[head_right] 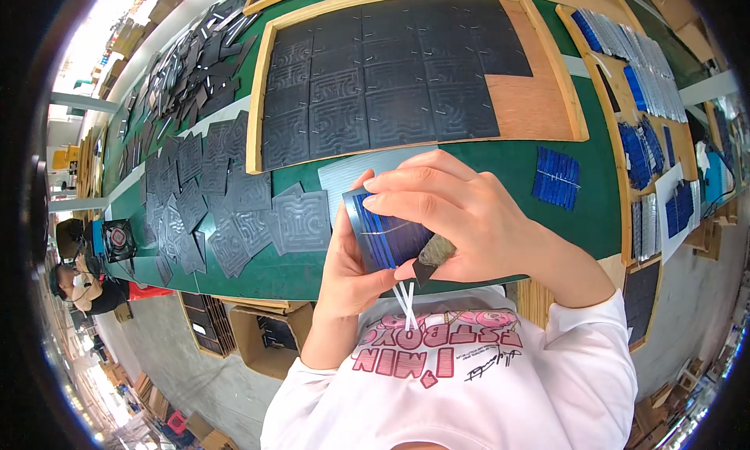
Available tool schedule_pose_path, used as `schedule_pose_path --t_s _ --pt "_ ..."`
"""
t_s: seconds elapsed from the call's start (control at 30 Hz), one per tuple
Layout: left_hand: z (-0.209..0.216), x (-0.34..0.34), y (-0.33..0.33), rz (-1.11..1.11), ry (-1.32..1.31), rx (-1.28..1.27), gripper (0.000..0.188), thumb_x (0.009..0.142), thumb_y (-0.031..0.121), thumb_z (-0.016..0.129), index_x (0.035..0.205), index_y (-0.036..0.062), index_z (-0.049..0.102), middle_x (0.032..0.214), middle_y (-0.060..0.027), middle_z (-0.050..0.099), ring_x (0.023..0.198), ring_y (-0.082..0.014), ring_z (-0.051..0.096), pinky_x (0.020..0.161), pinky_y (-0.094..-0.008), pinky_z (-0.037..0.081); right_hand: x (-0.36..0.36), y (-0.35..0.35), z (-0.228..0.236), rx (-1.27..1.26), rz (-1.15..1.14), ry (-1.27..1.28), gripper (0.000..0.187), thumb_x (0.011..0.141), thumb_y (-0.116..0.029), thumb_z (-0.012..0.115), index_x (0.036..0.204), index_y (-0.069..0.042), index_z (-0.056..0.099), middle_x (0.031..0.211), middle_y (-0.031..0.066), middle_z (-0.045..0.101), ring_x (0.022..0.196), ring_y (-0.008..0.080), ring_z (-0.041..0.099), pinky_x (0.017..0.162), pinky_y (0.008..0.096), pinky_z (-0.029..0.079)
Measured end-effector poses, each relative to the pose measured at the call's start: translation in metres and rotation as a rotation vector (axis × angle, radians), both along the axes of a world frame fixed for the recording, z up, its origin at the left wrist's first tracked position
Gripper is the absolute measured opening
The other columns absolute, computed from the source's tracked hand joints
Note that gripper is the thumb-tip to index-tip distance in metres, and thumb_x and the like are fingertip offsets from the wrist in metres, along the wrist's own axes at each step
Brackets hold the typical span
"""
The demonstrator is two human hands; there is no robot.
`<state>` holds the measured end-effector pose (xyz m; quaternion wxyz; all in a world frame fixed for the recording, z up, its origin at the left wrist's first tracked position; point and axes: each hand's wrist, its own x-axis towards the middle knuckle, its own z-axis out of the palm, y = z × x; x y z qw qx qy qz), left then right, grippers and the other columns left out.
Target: The person attaches solar cells onto backing plates by hand, places the assembled units into a wooden tray, and moves the wooden tray on the workbench.
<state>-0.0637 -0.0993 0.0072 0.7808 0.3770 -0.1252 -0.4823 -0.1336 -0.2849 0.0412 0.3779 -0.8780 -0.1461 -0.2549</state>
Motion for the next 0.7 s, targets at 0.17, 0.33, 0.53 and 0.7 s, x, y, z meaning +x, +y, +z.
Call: schedule_pose_path --t_s 0.17,0.33,0.53,0.7 --pt "0.01 0.0 0.001 0.01 0.03 0.016 0.112 0.062 -0.024 0.061 0.157 0.0121 0.013 0.144 -0.0131 0.043 0.132 -0.0287 0.049 0.107 -0.0421 0.046 0.0 -0.002 0.001 -0.037 -0.002 0.026 0.076 0.053 -0.012 0.084 0.124 -0.012 0.058 0.122 0.0063 0.064 0.106 0.0287 0.062 0.065 0.0333 0.06" --pt "0.004 0.002 0.003 -0.011 -0.049 -0.036 0.108 0.066 -0.018 0.064 0.157 0.0105 0.013 0.145 -0.0135 0.041 0.132 -0.0294 0.048 0.107 -0.0417 0.046 -0.002 -0.002 0.002 -0.071 -0.026 0.039 0.075 0.053 -0.011 0.083 0.124 -0.012 0.059 0.12 0.0065 0.064 0.106 0.0278 0.062 0.064 0.0331 0.059" --pt "0.009 -0.002 0.004 0.019 0.166 -0.05 0.078 0.089 0.001 0.052 0.157 0.0108 0.014 0.145 -0.0158 0.04 0.129 -0.0317 0.051 0.097 -0.0444 0.055 -0.002 -0.001 0.009 -0.133 -0.03 0.097 0.07 0.059 -0.02 0.085 0.124 -0.012 0.061 0.118 0.0059 0.065 0.104 0.0265 0.062 0.064 0.0321 0.058" --pt "0.011 -0.003 0.004 0.035 0.158 -0.03 0.072 0.092 -0.003 0.042 0.157 0.0127 0.015 0.144 -0.0161 0.041 0.126 -0.0304 0.054 0.092 -0.0438 0.059 0.0 0.0 0.01 -0.148 -0.034 0.087 0.067 0.063 -0.027 0.085 0.124 -0.012 0.062 0.117 0.0055 0.065 0.103 0.026 0.062 0.063 0.0319 0.058"
